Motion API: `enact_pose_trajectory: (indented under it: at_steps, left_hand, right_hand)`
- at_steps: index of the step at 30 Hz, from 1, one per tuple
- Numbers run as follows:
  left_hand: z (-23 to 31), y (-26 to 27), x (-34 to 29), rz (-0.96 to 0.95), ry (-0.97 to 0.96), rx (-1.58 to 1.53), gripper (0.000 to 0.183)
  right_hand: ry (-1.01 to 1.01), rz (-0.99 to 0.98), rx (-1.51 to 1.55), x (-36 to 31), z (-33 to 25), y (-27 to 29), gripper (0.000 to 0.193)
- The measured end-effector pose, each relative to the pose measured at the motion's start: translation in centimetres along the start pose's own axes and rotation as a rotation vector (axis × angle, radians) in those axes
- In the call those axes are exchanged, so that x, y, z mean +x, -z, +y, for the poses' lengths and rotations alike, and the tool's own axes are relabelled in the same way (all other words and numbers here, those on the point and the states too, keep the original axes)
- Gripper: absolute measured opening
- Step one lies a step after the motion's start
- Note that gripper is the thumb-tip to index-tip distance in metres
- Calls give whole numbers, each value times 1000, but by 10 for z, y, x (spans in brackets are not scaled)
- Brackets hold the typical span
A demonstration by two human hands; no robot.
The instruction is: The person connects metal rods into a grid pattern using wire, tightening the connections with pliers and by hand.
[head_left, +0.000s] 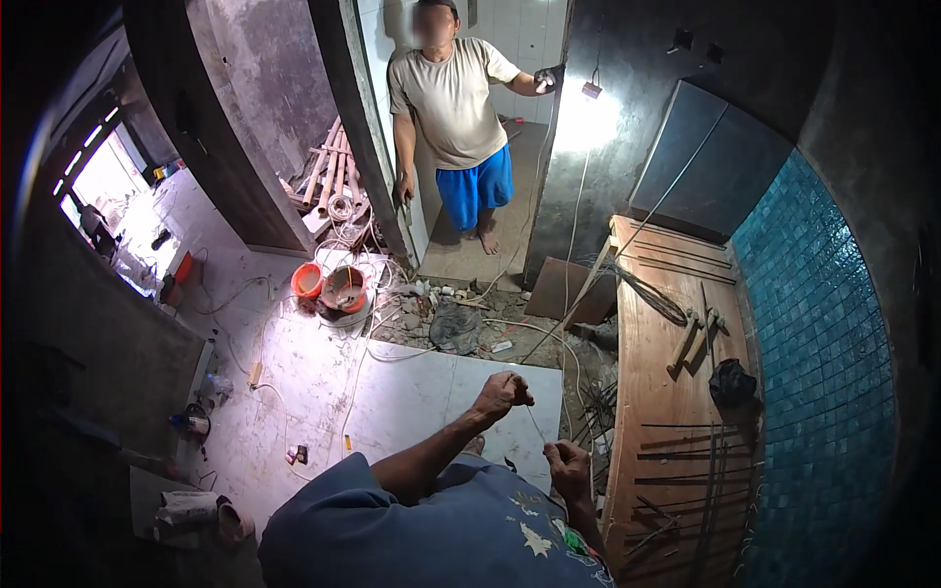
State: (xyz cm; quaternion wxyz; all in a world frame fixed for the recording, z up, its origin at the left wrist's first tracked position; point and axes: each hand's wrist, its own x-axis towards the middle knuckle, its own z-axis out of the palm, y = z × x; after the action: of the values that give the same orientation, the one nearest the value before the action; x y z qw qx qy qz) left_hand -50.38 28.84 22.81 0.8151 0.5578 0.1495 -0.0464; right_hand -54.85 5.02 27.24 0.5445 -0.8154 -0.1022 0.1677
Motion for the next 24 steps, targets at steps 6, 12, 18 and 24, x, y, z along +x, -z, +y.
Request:
enact_pose_trajectory:
  at_steps: [6, 12, 18, 24]
  left_hand:
    - [21, -32, -11, 68, 114, -388, 29]
    - [20, -34, -8, 159, 144, -489, 27]
    - [26, -21, 2, 181, 50, -495, 17]
    - [52, -13, 18, 145, -221, -403, 20]
  right_hand:
    - [-11, 56, -37, 1, -16, -2, 26]
    - [15, -4, -6, 5, 2, -8, 20]
    - [60, -37, 52, -13, -5, -22, 14]
    - [-22, -165, 132, -7, -4, -6, 13]
